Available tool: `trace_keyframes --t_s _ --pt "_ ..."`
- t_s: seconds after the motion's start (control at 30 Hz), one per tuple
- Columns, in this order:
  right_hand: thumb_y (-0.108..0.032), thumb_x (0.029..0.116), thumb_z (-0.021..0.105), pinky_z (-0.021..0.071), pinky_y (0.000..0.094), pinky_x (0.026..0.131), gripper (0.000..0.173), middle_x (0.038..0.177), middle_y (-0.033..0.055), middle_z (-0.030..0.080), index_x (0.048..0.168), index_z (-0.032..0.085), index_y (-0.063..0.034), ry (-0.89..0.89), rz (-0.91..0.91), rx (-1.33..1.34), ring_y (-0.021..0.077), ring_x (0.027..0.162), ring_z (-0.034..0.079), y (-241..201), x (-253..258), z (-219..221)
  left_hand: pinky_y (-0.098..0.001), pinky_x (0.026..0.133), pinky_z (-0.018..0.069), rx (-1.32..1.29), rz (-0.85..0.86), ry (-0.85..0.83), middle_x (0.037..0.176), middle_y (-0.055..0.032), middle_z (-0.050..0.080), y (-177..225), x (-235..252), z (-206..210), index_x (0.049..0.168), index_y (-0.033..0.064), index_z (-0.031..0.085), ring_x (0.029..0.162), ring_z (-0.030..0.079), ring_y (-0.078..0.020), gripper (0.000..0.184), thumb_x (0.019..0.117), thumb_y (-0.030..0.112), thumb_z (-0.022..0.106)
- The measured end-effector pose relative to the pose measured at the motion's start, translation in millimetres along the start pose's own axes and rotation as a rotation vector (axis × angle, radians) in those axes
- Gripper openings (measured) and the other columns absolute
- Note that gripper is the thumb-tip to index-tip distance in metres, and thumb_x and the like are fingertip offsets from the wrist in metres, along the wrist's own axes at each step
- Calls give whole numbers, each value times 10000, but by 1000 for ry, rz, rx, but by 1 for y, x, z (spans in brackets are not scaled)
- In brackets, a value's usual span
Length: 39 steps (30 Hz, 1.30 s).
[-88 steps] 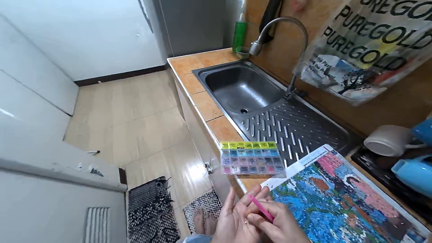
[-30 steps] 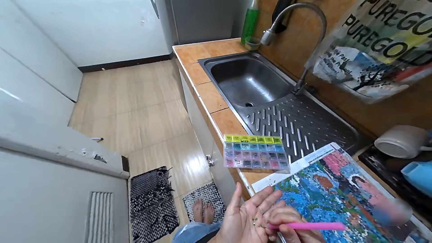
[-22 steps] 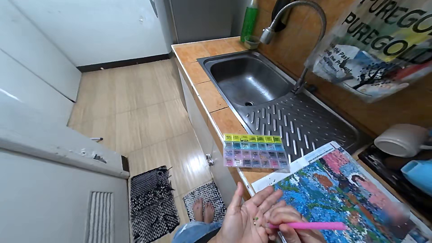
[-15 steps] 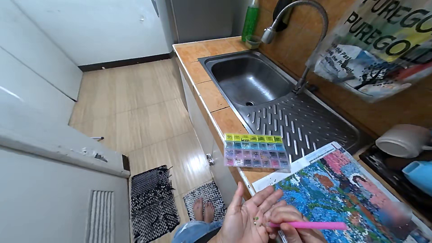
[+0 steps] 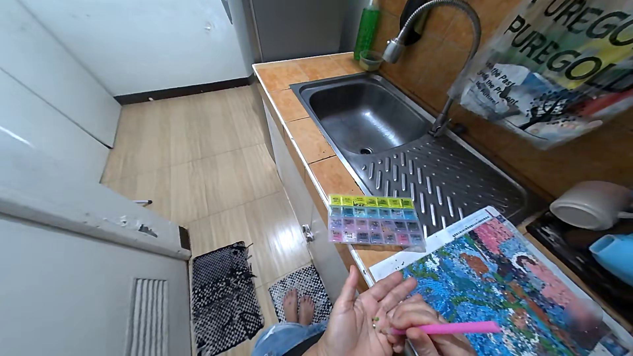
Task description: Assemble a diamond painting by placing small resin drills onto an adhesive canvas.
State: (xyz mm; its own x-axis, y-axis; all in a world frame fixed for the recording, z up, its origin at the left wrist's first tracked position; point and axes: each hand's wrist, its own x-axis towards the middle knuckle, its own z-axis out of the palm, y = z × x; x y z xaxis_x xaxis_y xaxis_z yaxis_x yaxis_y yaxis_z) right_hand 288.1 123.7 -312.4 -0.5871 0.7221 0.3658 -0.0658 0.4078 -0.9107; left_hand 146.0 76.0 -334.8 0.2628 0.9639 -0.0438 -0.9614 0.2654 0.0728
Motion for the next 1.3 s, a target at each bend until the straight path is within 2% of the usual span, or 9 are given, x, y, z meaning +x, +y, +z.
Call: trace_keyframes --t_s 0.37,0.6,0.7,0.87,0.97,1.03,1.1,1.2,1.3 --pt "-331 1073 506 530 138 838 262 1006 -90 688 1019 691 -153 -8 -14 4 -46 943 638 1 0 1 -306 910 551 0 -4 13 1411 -65 635 -1 1 0 1403 125 552 1230 650 -187 780 1028 646 109" --pt "-316 1066 517 532 141 830 289 964 -52 691 975 687 -100 -2 -10 -36 -46 896 636 3 -1 2 -283 880 552 8 4 44 1390 -50 649 -4 2 -1 1382 136 560 1200 661 -167 746 1041 610 95" --pt "-306 1064 522 554 139 784 296 955 -77 704 952 698 -96 31 75 10 -65 849 641 1 -2 4 -272 856 556 -9 -7 49 1377 -47 657 -3 2 0 1386 132 545 1162 677 -157 745 1040 613 93" --pt "-200 1061 536 600 175 667 233 957 -105 727 959 725 -109 83 271 202 -27 752 679 -3 -3 3 -239 740 559 -11 -31 61 1341 -40 674 -3 3 1 1389 132 528 1011 708 -124 793 1024 630 31" --pt "-142 1070 500 604 193 650 238 945 -92 732 969 714 -112 90 340 265 -6 727 685 -3 -4 1 -251 730 566 -26 -49 83 1327 -45 683 -5 5 0 1376 126 540 1015 713 -136 810 1019 636 22" --pt "-168 1076 497 605 203 649 257 935 -78 747 984 735 -145 106 405 372 9 721 693 -5 -4 0 -252 718 570 -7 -53 81 1332 -46 682 -5 6 -1 1383 125 538 1035 714 -144 812 1020 636 21" --pt "-189 1087 469 602 198 629 292 909 -53 755 985 740 -158 118 478 486 24 696 699 -8 -1 -5 -269 785 578 49 -47 103 1346 -47 675 -3 6 -1 1385 118 540 1106 701 -157 816 1022 637 25" --pt "-197 1112 381 597 194 608 366 891 -32 750 966 714 -151 195 547 535 40 675 698 -11 1 -22 -369 1055 501 39 12 195 1357 -103 661 0 6 -4 1373 38 555 1250 642 -228 813 1044 619 90" --pt "-123 1115 288 591 183 593 426 876 -36 743 939 675 -133 331 571 433 36 649 689 -9 0 -39 -390 1069 502 31 72 327 1309 -138 688 7 3 -10 1338 5 574 1228 662 -263 762 1079 534 92"
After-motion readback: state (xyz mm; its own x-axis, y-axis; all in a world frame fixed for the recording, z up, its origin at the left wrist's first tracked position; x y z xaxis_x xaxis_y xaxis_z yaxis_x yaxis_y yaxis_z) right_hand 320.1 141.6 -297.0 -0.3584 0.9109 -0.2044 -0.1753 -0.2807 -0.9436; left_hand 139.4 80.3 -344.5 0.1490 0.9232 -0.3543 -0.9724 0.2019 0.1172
